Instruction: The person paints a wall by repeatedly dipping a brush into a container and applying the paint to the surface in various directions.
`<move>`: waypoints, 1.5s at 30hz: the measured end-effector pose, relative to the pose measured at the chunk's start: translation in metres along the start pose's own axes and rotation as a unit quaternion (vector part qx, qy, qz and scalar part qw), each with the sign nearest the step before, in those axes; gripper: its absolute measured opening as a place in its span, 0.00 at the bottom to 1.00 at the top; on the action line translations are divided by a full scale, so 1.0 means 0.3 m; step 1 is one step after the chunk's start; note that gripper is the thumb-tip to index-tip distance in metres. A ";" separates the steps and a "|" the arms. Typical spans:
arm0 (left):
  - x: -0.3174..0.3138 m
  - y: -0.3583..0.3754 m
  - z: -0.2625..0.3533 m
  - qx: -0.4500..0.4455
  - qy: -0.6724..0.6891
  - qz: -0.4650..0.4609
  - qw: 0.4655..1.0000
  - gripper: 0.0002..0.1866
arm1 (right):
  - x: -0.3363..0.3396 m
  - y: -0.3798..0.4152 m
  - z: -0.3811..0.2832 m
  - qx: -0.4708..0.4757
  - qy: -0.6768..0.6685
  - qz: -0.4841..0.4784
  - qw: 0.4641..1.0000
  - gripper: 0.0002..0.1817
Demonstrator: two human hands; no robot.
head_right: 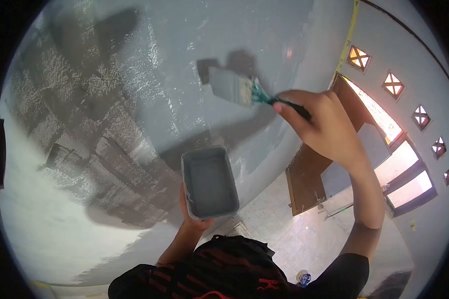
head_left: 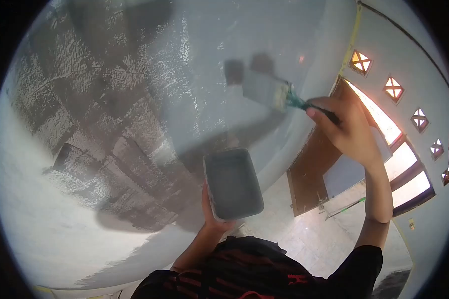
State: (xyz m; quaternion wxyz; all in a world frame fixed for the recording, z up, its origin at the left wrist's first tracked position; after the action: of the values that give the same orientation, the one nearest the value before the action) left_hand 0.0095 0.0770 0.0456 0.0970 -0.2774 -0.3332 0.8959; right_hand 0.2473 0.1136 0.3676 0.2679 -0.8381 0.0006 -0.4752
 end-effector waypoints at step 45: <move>-0.018 0.012 -0.017 0.197 0.345 0.252 0.882 0.39 | -0.043 -0.053 -0.087 0.047 0.056 0.183 0.980 0.11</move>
State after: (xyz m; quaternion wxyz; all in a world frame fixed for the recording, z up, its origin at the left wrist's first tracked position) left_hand 0.0170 0.0752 0.0425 0.0293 -0.6190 -0.0144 0.7847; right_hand 0.2152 0.1188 0.3750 0.3892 -0.7824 0.1468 -0.4636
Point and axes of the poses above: each hand's wrist, its own y-axis away from the middle knuckle, its own x-axis out of the back of the hand, z = x × y, the point moved 9 cm from there along -y, towards the middle knuckle, and after that the axes turned 12 degrees about -x, right-handed, at the moved point
